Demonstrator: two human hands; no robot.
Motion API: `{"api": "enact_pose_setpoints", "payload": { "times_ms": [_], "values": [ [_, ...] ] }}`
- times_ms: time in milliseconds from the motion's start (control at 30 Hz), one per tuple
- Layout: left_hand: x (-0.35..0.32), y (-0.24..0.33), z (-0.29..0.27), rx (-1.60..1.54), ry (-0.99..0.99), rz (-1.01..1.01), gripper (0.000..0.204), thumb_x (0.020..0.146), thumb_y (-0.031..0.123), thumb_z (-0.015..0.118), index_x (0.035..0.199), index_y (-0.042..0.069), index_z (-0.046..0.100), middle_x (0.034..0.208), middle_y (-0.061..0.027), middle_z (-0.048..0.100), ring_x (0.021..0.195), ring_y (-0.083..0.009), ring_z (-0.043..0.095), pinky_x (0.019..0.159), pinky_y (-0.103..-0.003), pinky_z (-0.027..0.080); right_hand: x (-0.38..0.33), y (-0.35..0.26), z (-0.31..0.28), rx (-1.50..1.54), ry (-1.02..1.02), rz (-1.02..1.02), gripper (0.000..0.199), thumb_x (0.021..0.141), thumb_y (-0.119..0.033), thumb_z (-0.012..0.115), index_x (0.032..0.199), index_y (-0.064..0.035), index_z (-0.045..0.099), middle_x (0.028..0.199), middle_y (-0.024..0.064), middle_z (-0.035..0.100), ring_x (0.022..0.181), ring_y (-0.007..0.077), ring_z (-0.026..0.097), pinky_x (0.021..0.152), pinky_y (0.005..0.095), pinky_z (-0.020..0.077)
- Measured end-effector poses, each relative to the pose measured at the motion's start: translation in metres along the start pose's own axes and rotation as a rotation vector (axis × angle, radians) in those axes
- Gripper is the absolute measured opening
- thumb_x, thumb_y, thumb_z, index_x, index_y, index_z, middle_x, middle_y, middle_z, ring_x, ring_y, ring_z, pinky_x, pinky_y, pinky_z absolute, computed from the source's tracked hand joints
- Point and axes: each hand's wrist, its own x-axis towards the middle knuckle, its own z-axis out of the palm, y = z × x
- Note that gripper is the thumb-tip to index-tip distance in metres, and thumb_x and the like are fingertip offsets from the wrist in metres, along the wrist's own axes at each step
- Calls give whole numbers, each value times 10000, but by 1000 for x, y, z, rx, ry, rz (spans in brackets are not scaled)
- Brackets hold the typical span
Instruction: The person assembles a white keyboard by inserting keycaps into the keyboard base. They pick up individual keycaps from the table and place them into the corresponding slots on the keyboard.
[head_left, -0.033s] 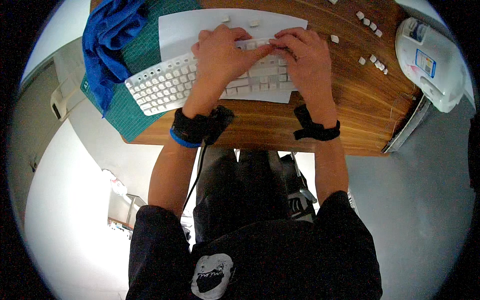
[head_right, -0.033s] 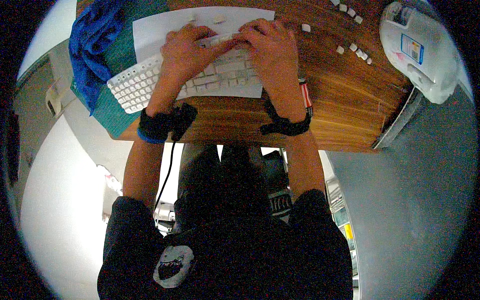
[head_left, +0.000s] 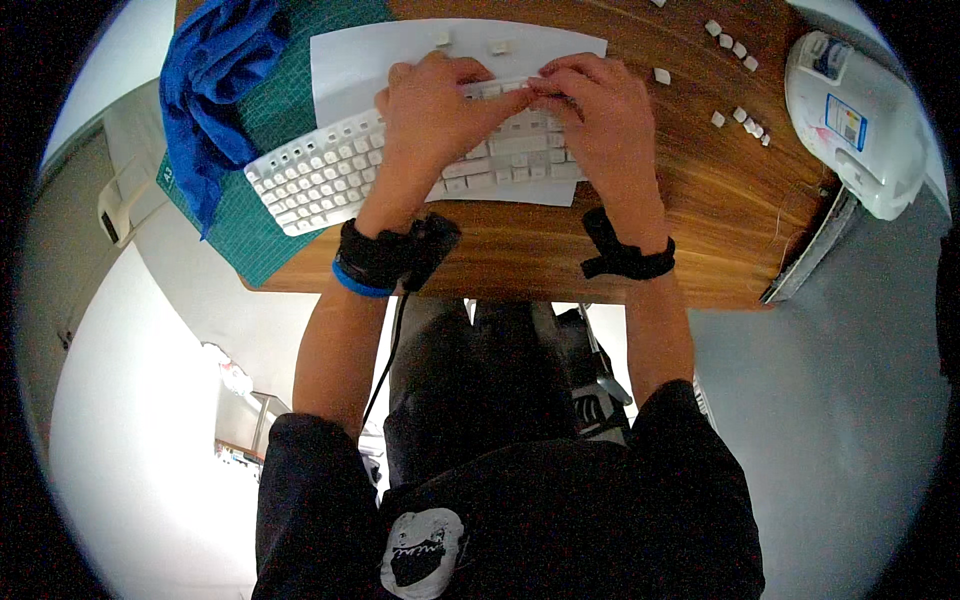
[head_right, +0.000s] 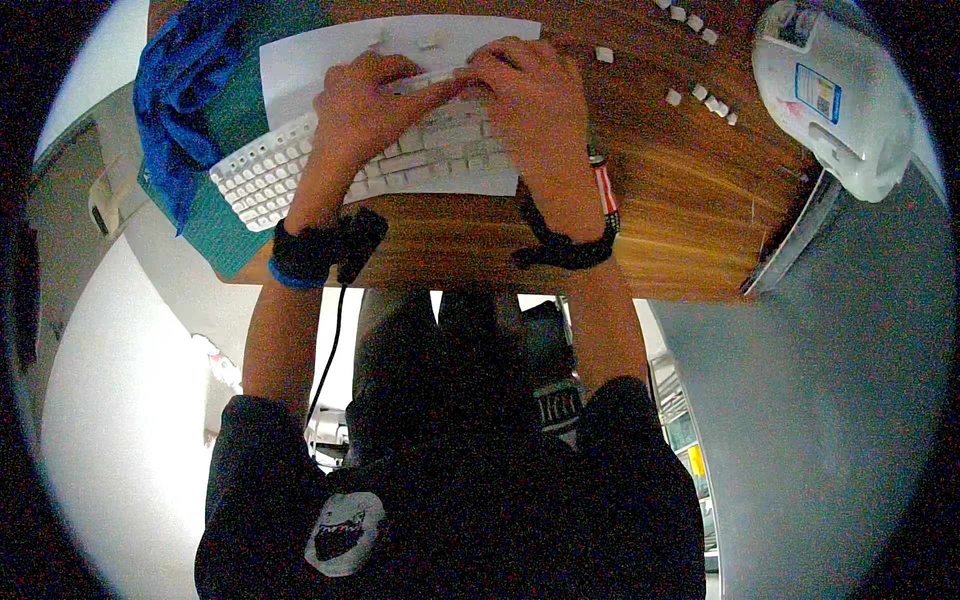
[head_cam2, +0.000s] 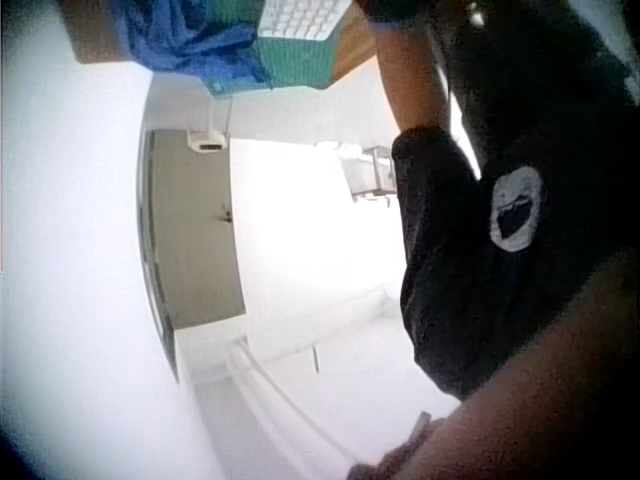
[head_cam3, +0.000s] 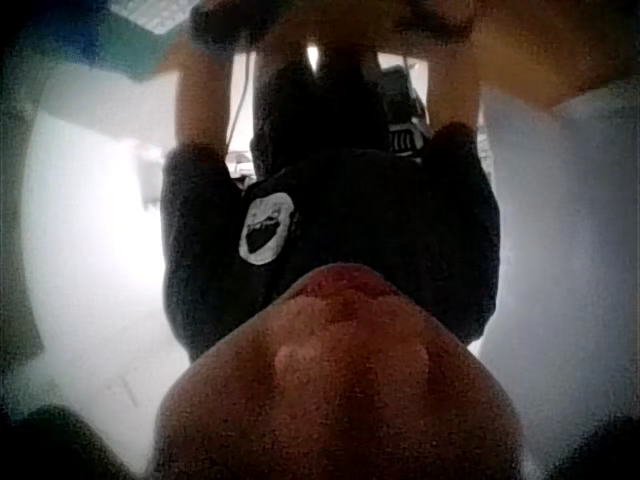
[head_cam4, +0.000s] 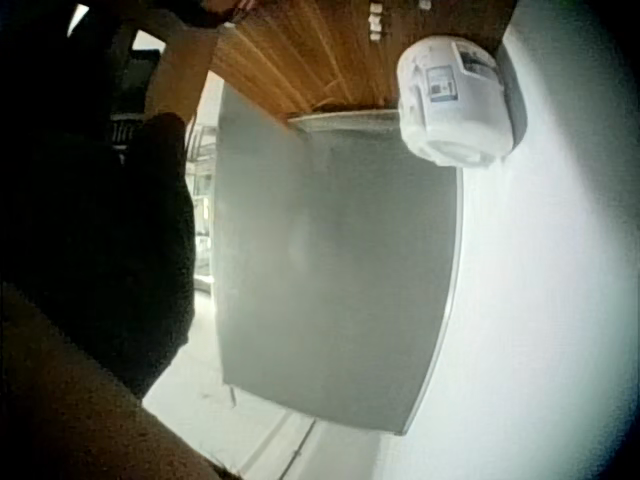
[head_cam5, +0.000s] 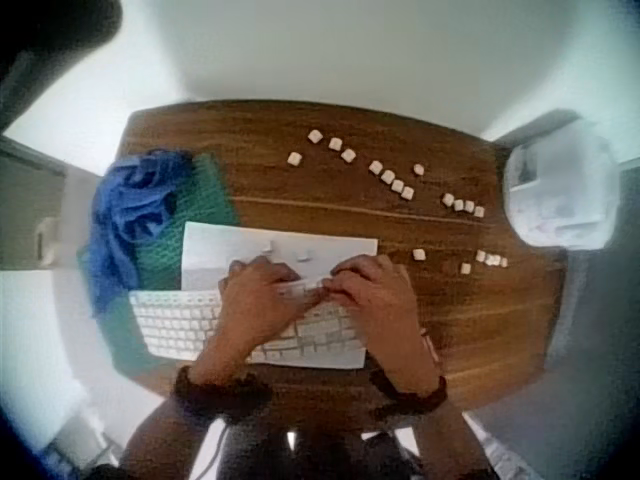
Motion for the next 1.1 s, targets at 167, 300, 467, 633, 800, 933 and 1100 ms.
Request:
{"api": "enact_pose_setpoints", "payload": {
  "times_ms": [167, 300, 467, 633, 800, 933, 1100],
  "values": [
    [4, -7, 6, -162, -24, -39, 637, 742, 666, 864, 1076, 124, 838, 1128, -102, 764, 1171, -393, 625, 975, -582, 443, 6, 2, -6, 50, -48, -25, 203, 898, -260, 751, 1087, -194, 786, 1152, -14, 726, 1099, 304, 655, 944, 473, 518],
    [4, -9, -2, -186, -49, 14, 608, 751, 655, 863, 1082, 146, 834, 1140, -99, 767, 1177, -394, 639, 984, -589, 469, 4, 17, -15, 59, 166, 130, 234, 940, -246, 762, 1164, -185, 788, 1211, 86, 721, 1150, 347, 647, 1001, 491, 511],
    [19, -42, -4, -392, -189, 147, 523, 775, 518, 898, 1161, 179, 799, 1144, -107, 785, 1106, -323, 731, 967, -504, 563, -14, 76, -27, -142, 264, 228, 254, 951, -230, 774, 1195, -157, 776, 1228, 180, 702, 1146, 383, 654, 1017, 487, 521],
    [15, -37, -26, -434, -293, 212, 478, 805, 174, 887, 1234, 46, 720, 1186, -134, 756, 1180, -293, 721, 1041, -402, 557, -13, 63, -41, 17, 127, 393, 269, 937, -221, 790, 1186, -124, 766, 1182, 158, 706, 1088, 372, 683, 974, 480, 559],
    [14, -48, -18, -445, -269, 269, 469, 771, 99, 860, 1216, 35, 727, 1206, -139, 742, 1179, -294, 722, 1041, -394, 563, -12, -11, -39, 269, -26, 220, 248, 918, -193, 786, 1150, -110, 760, 1136, 121, 698, 1042, 341, 695, 939, 454, 578],
    [14, -44, -19, -408, -268, 254, 448, 769, 87, 841, 1203, 37, 739, 1160, -149, 764, 1125, -308, 743, 1021, -404, 576, -15, -34, -10, 440, -95, 45, 219, 905, -151, 767, 1113, -91, 742, 1113, 108, 673, 1035, 318, 691, 888, 406, 594],
    [14, -47, -15, -357, -209, 308, 443, 787, 112, 832, 1216, 49, 743, 1137, -166, 778, 1085, -322, 757, 994, -410, 588, -13, -47, -3, 367, -58, 75, 215, 896, -123, 756, 1100, -74, 710, 1087, 106, 655, 1024, 310, 686, 871, 410, 597]
  ]
}}
